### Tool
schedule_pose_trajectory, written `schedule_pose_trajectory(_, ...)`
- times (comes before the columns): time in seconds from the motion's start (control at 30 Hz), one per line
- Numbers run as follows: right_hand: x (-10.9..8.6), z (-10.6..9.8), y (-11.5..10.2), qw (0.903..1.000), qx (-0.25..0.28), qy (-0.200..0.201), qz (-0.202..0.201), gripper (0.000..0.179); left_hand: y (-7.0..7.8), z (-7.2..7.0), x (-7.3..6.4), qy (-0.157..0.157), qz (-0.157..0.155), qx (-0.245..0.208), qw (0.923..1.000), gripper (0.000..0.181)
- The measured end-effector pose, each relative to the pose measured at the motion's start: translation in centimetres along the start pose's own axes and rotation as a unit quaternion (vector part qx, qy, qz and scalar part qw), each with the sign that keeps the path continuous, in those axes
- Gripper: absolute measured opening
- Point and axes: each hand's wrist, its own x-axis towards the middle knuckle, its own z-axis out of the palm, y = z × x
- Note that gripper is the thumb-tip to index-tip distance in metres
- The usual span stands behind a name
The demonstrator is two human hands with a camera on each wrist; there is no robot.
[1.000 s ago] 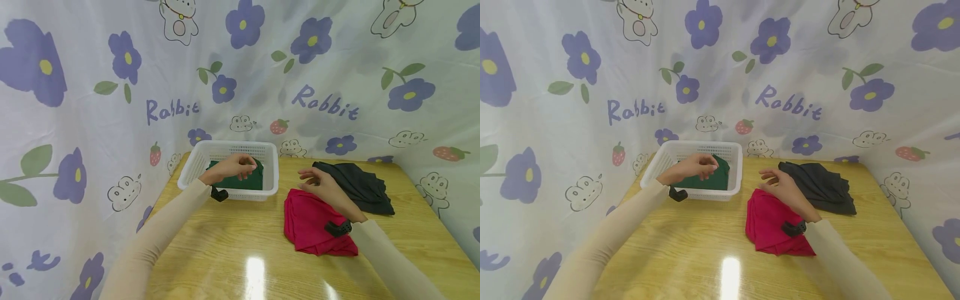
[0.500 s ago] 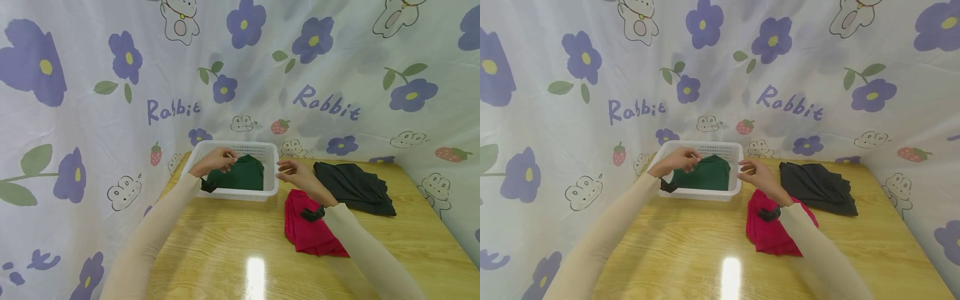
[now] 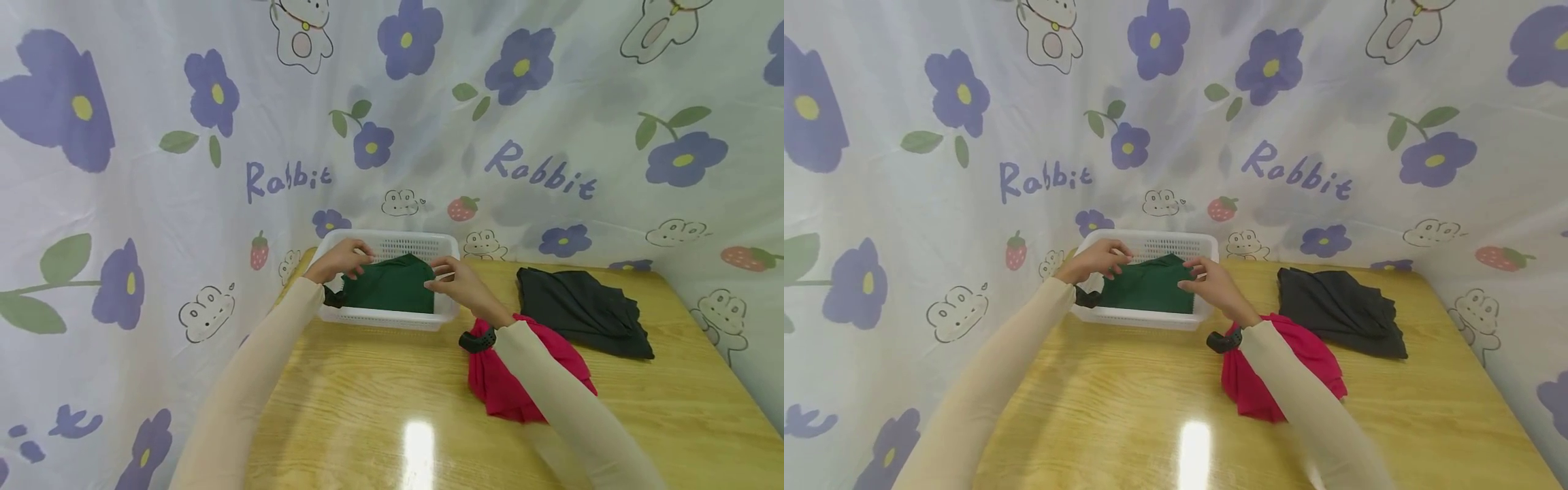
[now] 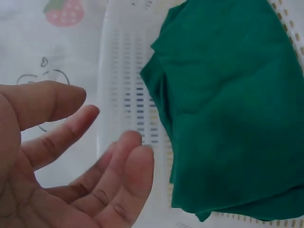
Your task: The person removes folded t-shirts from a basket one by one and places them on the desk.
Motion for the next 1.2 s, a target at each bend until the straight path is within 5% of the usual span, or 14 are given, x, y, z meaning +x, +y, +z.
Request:
schedule_pose_trajectory(0.57, 3.0, 4.1, -0.6, 0.9993, -0.018, -0.002, 0.032, 0.052, -0.5, -0.1, 0.5, -0.020, -0.038, 0.024, 0.9988, 0.037)
schedule_pose_trajectory(1.2, 4.9, 4.9, 0.7, 0.9936, -0.037, 0.002, 0.107, 0.066, -1.4, 0.5, 1.2, -0.086, -0.100, 0.115, 0.9847, 0.056)
